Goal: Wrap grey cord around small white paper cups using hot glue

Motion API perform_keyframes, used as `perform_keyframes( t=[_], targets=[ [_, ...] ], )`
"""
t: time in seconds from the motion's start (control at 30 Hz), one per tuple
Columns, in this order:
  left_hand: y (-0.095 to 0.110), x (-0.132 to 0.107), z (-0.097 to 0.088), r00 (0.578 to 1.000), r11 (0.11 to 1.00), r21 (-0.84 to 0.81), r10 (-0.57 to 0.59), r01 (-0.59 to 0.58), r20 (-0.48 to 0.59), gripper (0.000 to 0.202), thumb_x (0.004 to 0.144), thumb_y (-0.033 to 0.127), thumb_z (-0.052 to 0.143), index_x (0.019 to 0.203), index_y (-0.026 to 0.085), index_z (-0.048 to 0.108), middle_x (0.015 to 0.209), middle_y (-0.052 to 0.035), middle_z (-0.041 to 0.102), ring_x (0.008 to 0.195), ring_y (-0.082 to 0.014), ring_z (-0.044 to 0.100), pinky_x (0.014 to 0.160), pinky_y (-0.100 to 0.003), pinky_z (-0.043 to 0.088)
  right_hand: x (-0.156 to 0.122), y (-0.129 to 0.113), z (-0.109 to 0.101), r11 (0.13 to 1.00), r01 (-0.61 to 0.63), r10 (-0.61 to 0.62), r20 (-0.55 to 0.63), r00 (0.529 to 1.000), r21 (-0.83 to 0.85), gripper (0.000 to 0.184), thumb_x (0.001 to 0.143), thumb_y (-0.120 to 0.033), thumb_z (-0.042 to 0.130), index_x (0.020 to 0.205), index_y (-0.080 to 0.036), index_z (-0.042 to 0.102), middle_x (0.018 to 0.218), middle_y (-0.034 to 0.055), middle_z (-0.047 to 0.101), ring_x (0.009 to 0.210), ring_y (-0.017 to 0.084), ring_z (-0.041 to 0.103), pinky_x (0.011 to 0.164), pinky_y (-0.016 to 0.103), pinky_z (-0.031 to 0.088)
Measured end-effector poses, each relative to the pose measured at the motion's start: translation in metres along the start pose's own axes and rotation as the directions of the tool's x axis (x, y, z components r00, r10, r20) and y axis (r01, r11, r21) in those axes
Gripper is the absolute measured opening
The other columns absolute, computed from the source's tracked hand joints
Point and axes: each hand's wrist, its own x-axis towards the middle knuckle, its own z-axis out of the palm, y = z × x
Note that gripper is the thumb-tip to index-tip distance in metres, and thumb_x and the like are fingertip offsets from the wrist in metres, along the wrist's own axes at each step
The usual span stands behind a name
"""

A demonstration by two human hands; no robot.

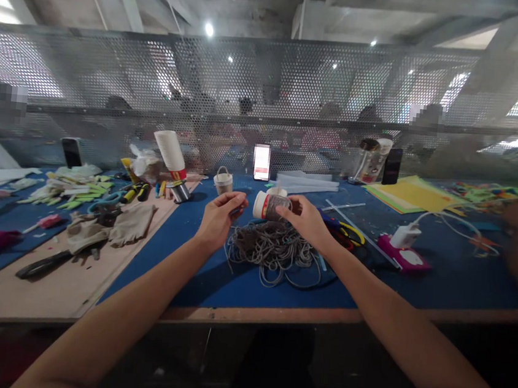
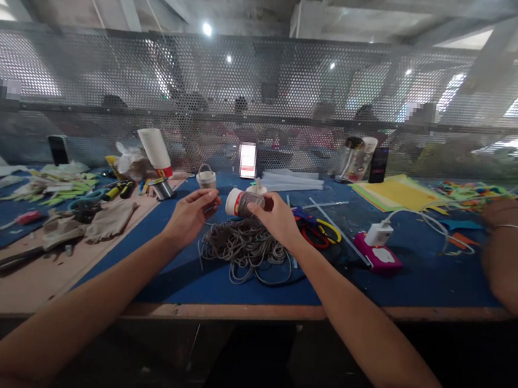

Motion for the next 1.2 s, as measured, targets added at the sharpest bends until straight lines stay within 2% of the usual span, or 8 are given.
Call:
perform_keyframes(
  t=[0.2,0.3,0.4,0.53,0.63,0.87,1.03,1.2],
  targets=[
    [-0.002,-0.006,0.006,0.99,0.997,0.056,0.038,-0.047,0.139,0.02,0.071,0.031,0.084,0.082,0.016,0.076,0.075,-0.0024,0.069,0.073,-0.0103,0.061,0.071,-0.022,0.047,-0.007,0.002,0.006,0.938,0.099,-0.094,0.032,0.995,-0.333,0.039,0.083,-0.036,0.07,0.117,-0.021,0.06,0.117,0.0104,0.069,0.105,0.029,0.066,0.092,0.045,0.05],
    [-0.005,-0.009,0.007,0.983,0.993,0.101,0.046,-0.064,0.175,0.018,0.072,0.031,0.084,0.08,0.016,0.076,0.073,-0.002,0.069,0.069,-0.0095,0.059,0.069,-0.022,0.046,-0.008,0.003,0.008,0.897,0.149,-0.132,0.071,0.989,-0.416,0.037,0.084,-0.032,0.069,0.118,-0.02,0.061,0.122,0.0124,0.066,0.111,0.03,0.063,0.096,0.047,0.048],
    [-0.005,-0.014,0.01,0.978,0.981,0.158,0.079,-0.11,0.191,0.017,0.072,0.031,0.084,0.077,0.017,0.076,0.074,-0.002,0.07,0.07,-0.0104,0.06,0.07,-0.023,0.047,-0.01,-0.002,0.007,0.897,0.235,-0.233,0.053,0.971,-0.373,0.028,0.088,-0.03,0.066,0.115,-0.022,0.064,0.121,0.0108,0.066,0.115,0.027,0.061,0.1,0.044,0.046],
    [-0.002,-0.021,0.015,0.97,0.953,0.241,0.139,-0.186,0.198,0.018,0.071,0.032,0.085,0.075,0.017,0.076,0.075,-0.0028,0.072,0.072,-0.0132,0.062,0.074,-0.026,0.049,-0.019,-0.021,0.005,0.878,0.427,-0.443,-0.028,0.896,-0.215,0.013,0.094,-0.029,0.06,0.105,-0.026,0.067,0.11,0.0054,0.068,0.111,0.023,0.061,0.097,0.039,0.045],
    [0.0,-0.027,0.017,0.961,0.914,0.325,0.177,-0.241,0.214,0.019,0.071,0.034,0.084,0.076,0.017,0.076,0.075,-0.0036,0.072,0.071,-0.015,0.062,0.071,-0.027,0.049,-0.027,-0.033,0.004,0.844,0.507,-0.518,-0.016,0.856,-0.176,0.009,0.095,-0.029,0.059,0.1,-0.029,0.067,0.104,0.0019,0.07,0.107,0.022,0.063,0.096,0.039,0.044],
    [-0.001,-0.031,0.016,0.922,0.807,0.454,0.288,-0.379,0.259,0.016,0.075,0.033,0.081,0.076,0.018,0.076,0.076,-0.0037,0.071,0.072,-0.0158,0.06,0.07,-0.026,0.047,-0.029,-0.032,0.005,0.773,0.56,-0.579,0.03,0.815,-0.296,0.009,0.095,-0.03,0.06,0.099,-0.029,0.068,0.101,0.0012,0.07,0.101,0.021,0.063,0.096,0.04,0.039],
    [-0.002,-0.031,0.015,0.917,0.791,0.471,0.286,-0.39,0.278,0.014,0.075,0.031,0.082,0.077,0.019,0.076,0.077,-0.0038,0.072,0.074,-0.0163,0.061,0.072,-0.027,0.047,-0.029,-0.033,0.004,0.723,0.594,-0.618,0.053,0.784,-0.352,0.01,0.096,-0.026,0.056,0.096,-0.026,0.066,0.097,0.0016,0.07,0.097,0.02,0.063,0.097,0.039,0.037],
    [-0.001,-0.032,0.017,0.91,0.764,0.502,0.288,-0.406,0.298,0.012,0.075,0.031,0.081,0.075,0.019,0.077,0.075,-0.0032,0.071,0.07,-0.0155,0.058,0.069,-0.027,0.045,-0.029,-0.033,0.003,0.715,0.59,-0.616,0.061,0.786,-0.375,0.008,0.094,-0.023,0.056,0.09,-0.025,0.063,0.093,0.0016,0.069,0.095,0.02,0.062,0.096,0.039,0.037]
  ],
)
